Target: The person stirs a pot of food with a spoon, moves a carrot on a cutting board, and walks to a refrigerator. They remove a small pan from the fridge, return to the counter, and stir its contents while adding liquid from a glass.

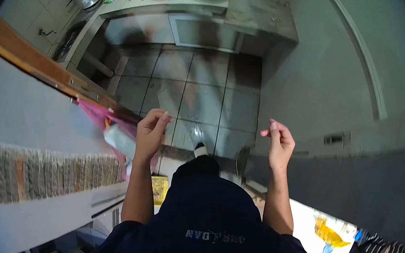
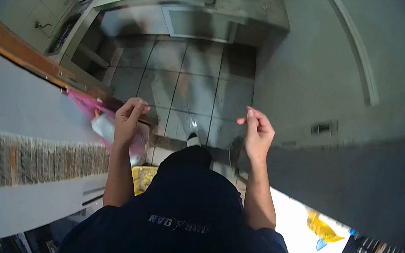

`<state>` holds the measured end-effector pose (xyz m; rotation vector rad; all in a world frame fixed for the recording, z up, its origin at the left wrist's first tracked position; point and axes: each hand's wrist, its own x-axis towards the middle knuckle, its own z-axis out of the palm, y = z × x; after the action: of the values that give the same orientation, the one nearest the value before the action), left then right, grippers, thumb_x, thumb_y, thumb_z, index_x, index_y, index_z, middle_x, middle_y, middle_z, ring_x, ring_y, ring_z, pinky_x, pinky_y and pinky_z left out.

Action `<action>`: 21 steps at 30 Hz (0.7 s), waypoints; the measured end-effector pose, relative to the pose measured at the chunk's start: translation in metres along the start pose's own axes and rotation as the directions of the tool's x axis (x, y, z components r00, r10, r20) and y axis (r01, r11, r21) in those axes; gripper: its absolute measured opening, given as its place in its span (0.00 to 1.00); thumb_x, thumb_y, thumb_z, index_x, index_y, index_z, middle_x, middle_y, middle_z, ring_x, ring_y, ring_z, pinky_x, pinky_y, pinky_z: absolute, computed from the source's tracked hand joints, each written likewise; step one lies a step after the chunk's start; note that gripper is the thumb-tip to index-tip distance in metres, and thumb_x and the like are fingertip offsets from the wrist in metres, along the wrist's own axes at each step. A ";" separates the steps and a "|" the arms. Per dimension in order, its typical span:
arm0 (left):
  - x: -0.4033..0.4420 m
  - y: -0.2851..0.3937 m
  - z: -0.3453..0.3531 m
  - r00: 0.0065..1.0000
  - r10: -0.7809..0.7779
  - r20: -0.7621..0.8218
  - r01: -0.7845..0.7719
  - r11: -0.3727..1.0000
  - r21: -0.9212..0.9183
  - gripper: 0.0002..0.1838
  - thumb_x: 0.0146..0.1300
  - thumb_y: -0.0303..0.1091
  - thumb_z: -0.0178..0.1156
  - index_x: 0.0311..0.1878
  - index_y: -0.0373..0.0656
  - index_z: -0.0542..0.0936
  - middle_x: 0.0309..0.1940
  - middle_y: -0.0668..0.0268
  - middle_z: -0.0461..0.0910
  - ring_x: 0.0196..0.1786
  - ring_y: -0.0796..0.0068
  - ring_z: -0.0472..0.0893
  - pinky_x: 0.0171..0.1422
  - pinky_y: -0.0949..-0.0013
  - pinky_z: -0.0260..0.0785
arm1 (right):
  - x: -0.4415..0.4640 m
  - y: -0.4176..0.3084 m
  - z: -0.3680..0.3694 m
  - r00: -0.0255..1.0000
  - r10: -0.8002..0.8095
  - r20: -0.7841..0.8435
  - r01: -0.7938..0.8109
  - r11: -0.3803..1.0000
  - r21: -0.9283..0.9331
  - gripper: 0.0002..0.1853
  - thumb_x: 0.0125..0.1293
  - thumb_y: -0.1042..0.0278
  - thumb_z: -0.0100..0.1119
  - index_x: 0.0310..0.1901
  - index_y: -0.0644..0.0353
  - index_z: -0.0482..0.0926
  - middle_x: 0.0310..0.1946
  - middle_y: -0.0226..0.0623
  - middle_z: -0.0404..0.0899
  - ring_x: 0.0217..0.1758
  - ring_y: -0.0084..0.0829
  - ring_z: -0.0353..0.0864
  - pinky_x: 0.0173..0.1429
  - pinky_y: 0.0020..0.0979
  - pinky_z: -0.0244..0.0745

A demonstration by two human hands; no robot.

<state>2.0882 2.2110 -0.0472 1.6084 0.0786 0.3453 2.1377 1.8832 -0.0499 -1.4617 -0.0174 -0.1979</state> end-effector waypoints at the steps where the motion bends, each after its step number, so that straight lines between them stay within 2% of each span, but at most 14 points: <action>1: 0.021 -0.003 -0.006 1.000 -0.015 -0.010 0.015 1.000 0.017 0.11 0.74 0.34 0.56 0.40 0.37 0.81 0.36 0.70 0.80 0.42 0.81 0.78 0.51 0.75 0.68 | 0.015 0.000 0.011 1.000 0.019 -0.025 -0.020 1.000 -0.017 0.11 0.74 0.69 0.55 0.47 0.68 0.82 0.28 0.32 0.83 0.35 0.19 0.81 0.45 0.22 0.71; 3: 0.062 -0.008 -0.016 0.998 -0.053 -0.041 0.052 0.998 -0.024 0.11 0.74 0.34 0.56 0.40 0.37 0.81 0.36 0.70 0.80 0.42 0.81 0.78 0.51 0.75 0.68 | 0.049 0.004 0.033 0.999 0.023 -0.040 -0.026 0.998 -0.056 0.12 0.75 0.66 0.55 0.42 0.68 0.83 0.30 0.34 0.83 0.35 0.22 0.82 0.48 0.24 0.73; 6: 0.117 -0.005 -0.029 0.994 -0.079 -0.079 0.074 0.995 -0.060 0.09 0.72 0.33 0.58 0.39 0.37 0.80 0.34 0.71 0.80 0.40 0.83 0.76 0.50 0.76 0.67 | 0.098 0.009 0.067 0.997 0.066 0.048 -0.066 0.998 -0.003 0.15 0.76 0.65 0.54 0.38 0.68 0.83 0.31 0.35 0.83 0.36 0.22 0.81 0.49 0.25 0.74; 7: 0.128 -0.004 -0.034 0.992 -0.088 -0.088 0.083 0.995 -0.059 0.08 0.71 0.31 0.60 0.37 0.37 0.80 0.33 0.72 0.79 0.39 0.84 0.75 0.48 0.78 0.67 | 0.114 0.008 0.079 0.995 0.057 0.077 -0.047 0.992 -0.120 0.17 0.76 0.63 0.53 0.37 0.68 0.84 0.32 0.35 0.84 0.37 0.22 0.81 0.50 0.26 0.75; 8: 0.136 -0.004 -0.040 0.989 -0.103 -0.105 0.098 0.994 -0.054 0.08 0.71 0.31 0.60 0.37 0.37 0.80 0.33 0.72 0.79 0.39 0.84 0.75 0.48 0.78 0.67 | 0.127 0.011 0.093 0.993 0.074 0.093 -0.063 0.991 -0.121 0.17 0.76 0.63 0.53 0.37 0.68 0.84 0.32 0.35 0.84 0.37 0.22 0.81 0.50 0.26 0.75; 10: 0.157 -0.007 -0.051 0.987 -0.106 -0.123 0.102 0.994 -0.037 0.07 0.70 0.31 0.61 0.38 0.37 0.79 0.34 0.72 0.79 0.39 0.85 0.75 0.47 0.78 0.66 | 0.158 0.018 0.120 0.992 0.065 0.111 -0.040 0.976 -0.214 0.14 0.75 0.65 0.54 0.44 0.69 0.84 0.34 0.35 0.85 0.37 0.21 0.82 0.50 0.26 0.76; 11: 0.165 -0.009 -0.056 0.984 -0.105 -0.143 0.100 0.994 -0.037 0.07 0.70 0.31 0.61 0.38 0.37 0.79 0.34 0.72 0.79 0.39 0.85 0.75 0.47 0.78 0.66 | 0.170 0.020 0.137 0.991 0.085 0.106 -0.071 0.988 -0.135 0.12 0.73 0.69 0.56 0.50 0.69 0.82 0.35 0.35 0.86 0.39 0.21 0.82 0.50 0.25 0.76; 12: 0.173 -0.012 -0.062 0.978 -0.119 -0.174 0.113 0.993 -0.043 0.06 0.69 0.31 0.61 0.38 0.37 0.79 0.34 0.73 0.79 0.39 0.85 0.75 0.46 0.79 0.66 | 0.187 0.025 0.152 0.988 0.083 0.128 -0.066 0.989 -0.133 0.12 0.73 0.69 0.56 0.50 0.69 0.82 0.35 0.35 0.86 0.39 0.21 0.82 0.50 0.25 0.76; 14: 0.185 -0.017 -0.071 0.964 -0.135 -0.231 0.127 0.991 -0.049 0.06 0.69 0.30 0.62 0.38 0.37 0.79 0.33 0.73 0.78 0.39 0.86 0.74 0.46 0.79 0.66 | 0.216 0.040 0.176 0.968 0.093 0.234 -0.098 0.995 0.011 0.12 0.71 0.73 0.59 0.52 0.68 0.80 0.35 0.34 0.86 0.40 0.21 0.83 0.51 0.24 0.76; 16: 0.196 -0.024 -0.076 0.943 -0.149 -0.298 0.143 0.989 -0.043 0.06 0.68 0.29 0.63 0.38 0.38 0.79 0.33 0.74 0.78 0.38 0.86 0.73 0.44 0.79 0.65 | 0.249 0.053 0.197 0.942 0.151 0.300 -0.151 0.988 -0.023 0.10 0.70 0.74 0.60 0.50 0.67 0.81 0.36 0.33 0.85 0.40 0.22 0.84 0.50 0.24 0.76; 19: 0.212 -0.037 -0.089 0.910 -0.093 -0.404 0.117 0.992 0.036 0.05 0.68 0.29 0.63 0.37 0.38 0.79 0.33 0.75 0.77 0.37 0.87 0.72 0.44 0.80 0.65 | 0.291 0.058 0.240 0.911 0.067 0.406 -0.041 0.997 -0.072 0.08 0.70 0.72 0.61 0.45 0.68 0.82 0.38 0.34 0.83 0.38 0.24 0.85 0.45 0.24 0.78; 21: 0.223 -0.030 -0.093 0.875 -0.062 -0.480 0.105 0.993 0.062 0.05 0.68 0.28 0.63 0.36 0.38 0.79 0.33 0.75 0.77 0.37 0.87 0.72 0.43 0.80 0.65 | 0.318 0.064 0.269 0.877 0.050 0.478 -0.030 0.998 -0.048 0.08 0.70 0.72 0.61 0.45 0.68 0.82 0.37 0.33 0.83 0.38 0.23 0.85 0.45 0.24 0.78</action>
<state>2.2801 2.3609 -0.0356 1.5671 0.5479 0.6754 2.4891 2.1154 -0.0405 -1.5175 -0.3896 0.2056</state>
